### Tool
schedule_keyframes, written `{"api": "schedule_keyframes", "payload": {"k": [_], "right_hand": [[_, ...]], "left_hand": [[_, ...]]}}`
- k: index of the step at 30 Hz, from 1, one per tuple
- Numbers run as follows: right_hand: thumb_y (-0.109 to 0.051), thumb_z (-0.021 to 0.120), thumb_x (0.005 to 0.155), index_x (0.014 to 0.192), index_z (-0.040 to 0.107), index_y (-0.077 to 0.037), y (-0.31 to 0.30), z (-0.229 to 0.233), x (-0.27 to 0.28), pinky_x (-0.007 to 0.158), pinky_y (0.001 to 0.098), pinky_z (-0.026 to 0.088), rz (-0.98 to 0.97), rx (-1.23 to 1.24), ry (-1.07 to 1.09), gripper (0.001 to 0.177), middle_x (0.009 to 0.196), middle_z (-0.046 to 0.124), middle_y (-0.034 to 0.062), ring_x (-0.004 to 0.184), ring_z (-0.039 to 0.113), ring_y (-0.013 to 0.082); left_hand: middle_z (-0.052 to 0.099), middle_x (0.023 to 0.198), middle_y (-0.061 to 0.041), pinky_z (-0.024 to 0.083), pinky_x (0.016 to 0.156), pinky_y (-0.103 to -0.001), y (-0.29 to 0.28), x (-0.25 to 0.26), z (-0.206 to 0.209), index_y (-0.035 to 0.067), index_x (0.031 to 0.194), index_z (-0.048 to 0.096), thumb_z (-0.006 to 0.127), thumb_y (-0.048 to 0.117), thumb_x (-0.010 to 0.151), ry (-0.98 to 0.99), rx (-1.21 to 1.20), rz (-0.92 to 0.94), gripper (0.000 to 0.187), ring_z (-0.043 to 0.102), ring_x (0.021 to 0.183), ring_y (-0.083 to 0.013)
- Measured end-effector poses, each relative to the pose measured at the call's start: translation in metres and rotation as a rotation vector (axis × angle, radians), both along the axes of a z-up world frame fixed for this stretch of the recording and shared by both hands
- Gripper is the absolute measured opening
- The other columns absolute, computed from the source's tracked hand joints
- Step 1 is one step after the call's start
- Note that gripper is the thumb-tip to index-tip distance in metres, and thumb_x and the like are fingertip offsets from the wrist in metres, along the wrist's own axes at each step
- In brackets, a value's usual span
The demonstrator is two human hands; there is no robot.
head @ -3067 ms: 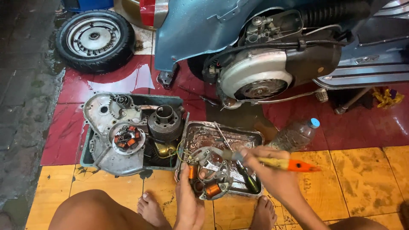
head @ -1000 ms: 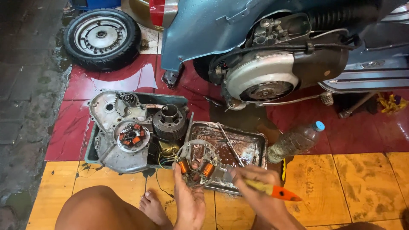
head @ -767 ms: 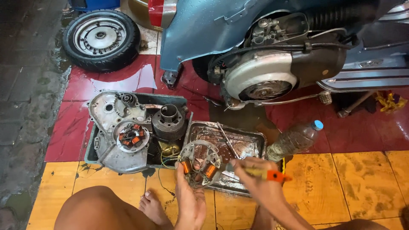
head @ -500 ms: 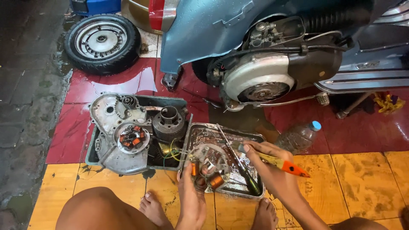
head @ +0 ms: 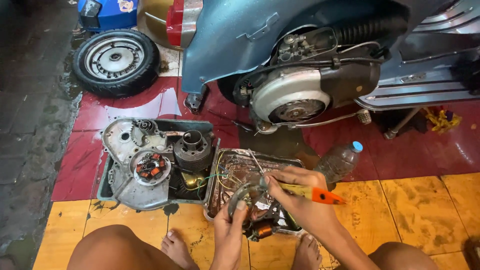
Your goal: The person sits on the floor and scrubs a circular motor component with copper windings using a brush. They rotate the part to clean different areas, then place it into a metal tray containing other tools and parts.
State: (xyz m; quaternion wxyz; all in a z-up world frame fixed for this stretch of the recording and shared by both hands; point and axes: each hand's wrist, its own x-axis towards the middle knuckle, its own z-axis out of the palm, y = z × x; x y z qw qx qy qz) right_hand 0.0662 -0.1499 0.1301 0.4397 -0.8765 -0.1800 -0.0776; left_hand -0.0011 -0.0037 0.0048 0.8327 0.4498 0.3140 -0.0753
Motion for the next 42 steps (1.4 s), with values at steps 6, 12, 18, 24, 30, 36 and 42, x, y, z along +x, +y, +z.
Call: {"api": "schedule_keyframes", "payload": {"k": [6,12,18,24,30,36,42], "right_hand": [[-0.016,0.075,0.084,0.095,0.082,-0.008,0.0,0.001,0.005,0.059,0.0253,0.07,0.047,0.012,0.172,0.015,0.089,0.084,0.0087,0.07,0.082,0.0171],[-0.02,0.069,0.088,0.089,0.082,-0.007,0.012,0.015,-0.002,0.044,0.0236,0.064,0.075,0.16,0.213,0.018,0.085,0.085,0.0118,0.064,0.081,0.0176],[-0.014,0.071,0.088,0.086,0.082,-0.007,0.005,0.006,0.007,0.056,0.0261,0.069,0.061,-0.089,0.038,0.013,0.088,0.083,0.0107,0.065,0.082,0.0183],[-0.012,0.075,0.085,0.089,0.086,-0.006,0.02,0.002,-0.011,0.033,0.0187,0.038,0.166,0.269,0.375,0.013,0.065,0.08,0.0055,0.047,0.058,0.0095],[-0.021,0.078,0.081,0.095,0.084,-0.012,0.025,-0.017,-0.023,0.084,0.0328,0.068,-0.013,0.071,0.148,0.018,0.094,0.085,0.0046,0.079,0.085,0.0165],[-0.02,0.077,0.078,0.086,0.09,-0.016,0.019,0.003,-0.035,0.054,0.0221,0.072,-0.044,0.122,0.409,0.015,0.084,0.09,0.0013,0.064,0.084,0.0104],[-0.025,0.074,0.083,0.098,0.085,-0.012,0.023,-0.008,-0.05,0.039,0.0193,0.058,-0.168,0.284,0.236,0.023,0.082,0.087,0.0062,0.056,0.075,0.0108]], "left_hand": [[0.073,0.078,-0.007,0.059,0.081,-0.039,0.006,-0.008,-0.002,0.008,0.104,0.076,0.071,0.045,0.081,-0.091,0.314,-0.219,0.044,0.068,0.077,-0.0204],[0.071,0.073,-0.005,0.049,0.07,-0.03,0.007,-0.012,0.008,0.009,0.084,0.07,0.086,0.027,0.079,-0.112,0.461,-0.198,0.025,0.066,0.072,-0.0189],[0.075,0.079,-0.004,0.051,0.073,-0.027,0.012,-0.009,0.035,0.011,0.088,0.076,0.09,0.04,0.069,0.071,0.534,-0.215,0.037,0.066,0.075,-0.0163],[0.078,0.096,-0.007,0.053,0.086,-0.028,0.022,-0.005,0.037,0.011,0.113,0.072,0.077,0.024,0.089,0.103,0.432,-0.348,0.028,0.072,0.096,-0.0198],[0.025,0.17,-0.006,0.019,0.13,-0.045,0.022,0.011,0.061,0.023,0.163,0.018,0.013,0.081,0.086,0.348,-0.207,-0.312,0.097,0.026,0.158,-0.0227],[0.013,0.172,0.005,0.013,0.13,-0.043,0.019,0.03,0.059,0.044,0.162,0.014,0.035,0.05,0.096,0.28,-0.227,0.109,0.069,0.017,0.159,-0.018],[0.074,0.124,-0.021,0.043,0.108,-0.042,0.016,0.045,0.1,0.006,0.127,0.067,0.031,0.057,0.101,0.439,0.05,-0.238,0.068,0.065,0.121,-0.0288]]}}
